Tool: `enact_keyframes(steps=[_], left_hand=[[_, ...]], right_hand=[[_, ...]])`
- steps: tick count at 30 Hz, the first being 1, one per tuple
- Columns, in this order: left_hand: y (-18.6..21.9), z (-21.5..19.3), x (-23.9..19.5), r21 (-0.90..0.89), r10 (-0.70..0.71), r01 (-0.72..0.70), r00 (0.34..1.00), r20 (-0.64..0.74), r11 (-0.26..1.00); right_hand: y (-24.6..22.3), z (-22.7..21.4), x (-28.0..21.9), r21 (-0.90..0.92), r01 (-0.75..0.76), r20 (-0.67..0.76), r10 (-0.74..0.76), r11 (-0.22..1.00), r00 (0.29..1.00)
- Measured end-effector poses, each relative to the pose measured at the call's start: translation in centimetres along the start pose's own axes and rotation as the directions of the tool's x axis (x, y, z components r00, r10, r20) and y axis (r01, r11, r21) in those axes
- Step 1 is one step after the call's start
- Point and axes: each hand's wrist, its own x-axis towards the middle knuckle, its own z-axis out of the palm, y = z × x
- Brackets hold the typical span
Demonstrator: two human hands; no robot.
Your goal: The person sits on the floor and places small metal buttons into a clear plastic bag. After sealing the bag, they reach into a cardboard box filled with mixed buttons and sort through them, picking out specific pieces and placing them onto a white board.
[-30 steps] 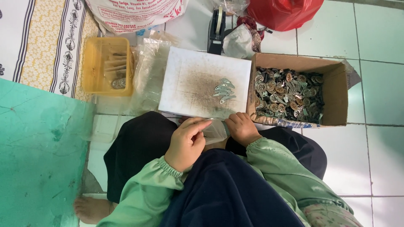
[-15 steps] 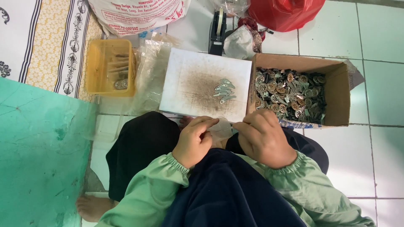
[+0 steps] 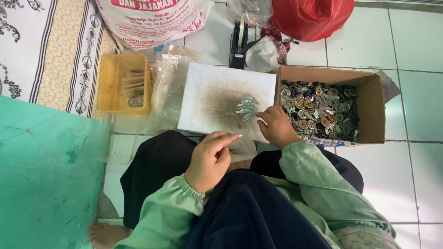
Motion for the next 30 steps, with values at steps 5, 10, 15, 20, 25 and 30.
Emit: enact_keyframes(steps=[5, 10, 15, 20, 25, 30], left_hand=[[1.1, 0.2, -0.3, -0.021, 0.000, 0.000, 1.000, -0.001, 1.000], [4.6, -1.0, 1.1, -0.013, 0.054, -0.054, 0.998, -0.017, 0.998], [3.8, -2.2, 3.3, -0.019, 0.117, -0.120, 0.985, -0.128, 0.993], [2.4, -2.1, 6.3, 0.028, 0.189, -0.187, 0.972, -0.141, 0.982], [-0.4, -0.8, 7.4, 0.025, 0.113, -0.111, 0.982, -0.152, 0.994], [-2.7, -0.8, 7.7, 0.083, 0.003, 0.006, 0.995, -0.103, 0.997]], right_hand=[[0.9, 4.8, -1.3, -0.332, -0.126, -0.057, 0.113, 0.935, 0.992], [0.9, 6.2, -1.5, -0.405, -0.120, -0.097, 0.088, 0.906, 0.991], [-1.0, 4.5, -4.1, -0.380, 0.140, -0.099, -0.191, 0.914, 0.977], [-0.2, 6.3, -5.9, -0.349, 0.300, -0.092, -0.351, 0.888, 0.932], [-2.2, 3.4, -5.2, -0.211, 0.409, -0.138, -0.441, 0.888, 0.887], [-2.3, -3.6, -3.1, 0.279, 0.001, -0.465, 0.134, 0.960, 0.875]])
